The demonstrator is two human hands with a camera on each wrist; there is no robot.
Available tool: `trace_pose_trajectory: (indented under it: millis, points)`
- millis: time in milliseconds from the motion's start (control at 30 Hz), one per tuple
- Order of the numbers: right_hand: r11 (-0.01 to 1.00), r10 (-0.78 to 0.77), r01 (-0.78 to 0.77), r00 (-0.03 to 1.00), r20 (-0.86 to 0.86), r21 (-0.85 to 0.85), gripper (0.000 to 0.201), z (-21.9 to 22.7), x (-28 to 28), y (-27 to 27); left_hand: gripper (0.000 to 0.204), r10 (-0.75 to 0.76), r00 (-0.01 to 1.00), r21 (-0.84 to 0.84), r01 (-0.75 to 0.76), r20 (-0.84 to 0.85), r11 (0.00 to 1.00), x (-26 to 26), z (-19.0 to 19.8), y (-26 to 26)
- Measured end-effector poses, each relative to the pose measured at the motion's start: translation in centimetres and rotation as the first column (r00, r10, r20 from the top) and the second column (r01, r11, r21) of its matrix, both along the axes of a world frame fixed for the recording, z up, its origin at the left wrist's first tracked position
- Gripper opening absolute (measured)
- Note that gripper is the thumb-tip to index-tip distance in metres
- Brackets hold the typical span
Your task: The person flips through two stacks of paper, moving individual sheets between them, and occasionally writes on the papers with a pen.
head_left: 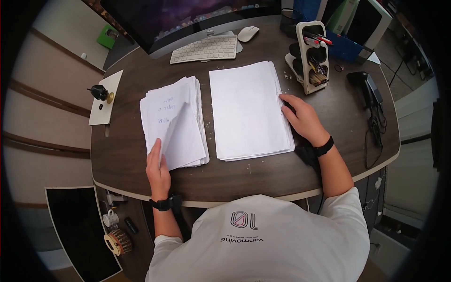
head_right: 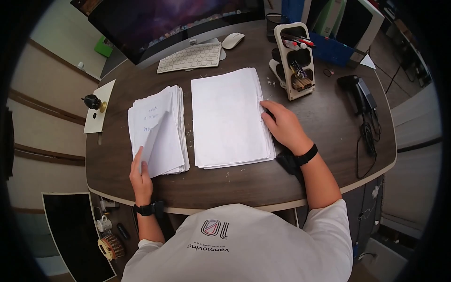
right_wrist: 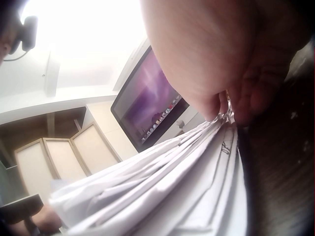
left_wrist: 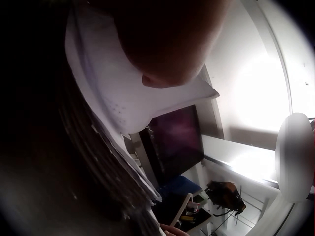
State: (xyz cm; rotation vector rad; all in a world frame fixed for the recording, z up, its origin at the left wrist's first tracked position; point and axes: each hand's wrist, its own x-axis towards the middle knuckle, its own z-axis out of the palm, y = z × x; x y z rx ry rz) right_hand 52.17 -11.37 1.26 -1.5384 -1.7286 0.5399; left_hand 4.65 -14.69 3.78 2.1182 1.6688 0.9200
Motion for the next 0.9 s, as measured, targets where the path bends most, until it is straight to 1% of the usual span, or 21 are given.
trace_pose_trajectory:
  millis: [33, 67, 133, 167, 233, 267, 333, 367, 400, 467, 500, 567, 700, 800, 900]
  points:
    - [1.0, -0.003, 0.003, 1.0, -0.001, 0.002, 0.036, 0.1, -0.1, 0.0, 0.065, 0.109, 0.989, 0.05, -0.115, 0.103, 0.992, 0.9, 0.5, 0.1]
    - [1.0, -0.002, 0.002, 1.0, -0.01, -0.005, 0.036, 0.3, -0.1, 0.0, 0.065, 0.106, 0.989, 0.052, -0.112, 0.104, 0.992, 2.1, 1.2, 0.2]
    - [1.0, 0.0, -0.001, 1.0, -0.015, -0.015, 0.036, 0.4, -0.1, -0.1, 0.065, 0.062, 0.998, 0.285, -0.053, -0.023, 0.957, 5.3, 3.4, 0.3]
    - [1.0, 0.007, -0.007, 1.0, -0.008, -0.002, 0.036, 0.3, -0.1, -0.1, 0.072, 0.003, 0.993, 0.297, 0.032, -0.117, 0.954, 6.9, 4.3, 0.4]
    - [1.0, 0.018, -0.018, 1.0, 0.002, 0.012, 0.036, 0.2, 0.0, -0.1, 0.079, -0.156, 0.959, 0.179, 0.201, -0.237, 0.963, 10.5, 5.4, 0.0]
    - [1.0, 0.015, -0.015, 1.0, -0.004, 0.002, 0.036, 0.2, 0.0, -0.1, 0.088, -0.236, 0.937, 0.113, 0.271, -0.257, 0.956, 12.2, 5.2, -0.1]
    - [1.0, 0.007, -0.007, 1.0, -0.008, -0.003, 0.036, 0.1, 0.0, -0.1, 0.088, -0.349, 0.889, 0.039, 0.376, -0.296, 0.926, 15.5, 4.4, 0.0]
    - [1.0, 0.01, -0.01, 1.0, -0.007, 0.011, 0.036, 0.0, 0.1, 0.0, 0.082, -0.394, 0.868, 0.022, 0.419, -0.302, 0.908, 17.0, 3.9, 0.0]
    - [1.0, 0.012, -0.012, 1.0, -0.007, 0.024, 0.035, -0.1, 0.1, -0.1, 0.082, -0.398, 0.866, 0.025, 0.425, -0.303, 0.905, 18.3, 3.1, -0.2]
    - [1.0, 0.01, -0.01, 1.0, -0.017, 0.02, 0.036, -0.4, 0.2, 0.0, 0.074, -0.48, 0.828, -0.013, 0.498, -0.289, 0.867, 20.2, 0.8, -0.3]
    - [1.0, 0.015, -0.015, 0.999, -0.029, 0.014, 0.036, -0.5, 0.2, 0.0, 0.074, -0.483, 0.827, -0.011, 0.501, -0.289, 0.865, 20.7, -0.4, -0.4]
    - [1.0, 0.017, -0.017, 1.0, -0.019, 0.017, 0.036, -0.5, 0.3, 0.1, 0.07, -0.446, 0.811, -0.037, 0.468, -0.378, 0.883, 21.3, -2.5, -0.7]
    - [1.0, 0.02, -0.019, 0.999, -0.031, 0.018, 0.037, -0.6, 0.2, 0.1, 0.07, -0.443, 0.824, -0.043, 0.459, -0.354, 0.887, 21.6, -2.8, -0.8]
    - [0.999, 0.023, -0.023, 1.0, 0.001, 0.032, 0.037, -0.8, 0.3, 0.2, 0.07, -0.433, 0.824, -0.031, 0.454, -0.365, 0.89, 21.6, -2.5, -0.7]
    - [1.0, 0.024, -0.023, 1.0, -0.01, 0.019, 0.037, -0.3, 0.2, 0.0, 0.069, -0.396, 0.821, 0.007, 0.437, -0.412, 0.899, 21.5, -1.6, -0.4]
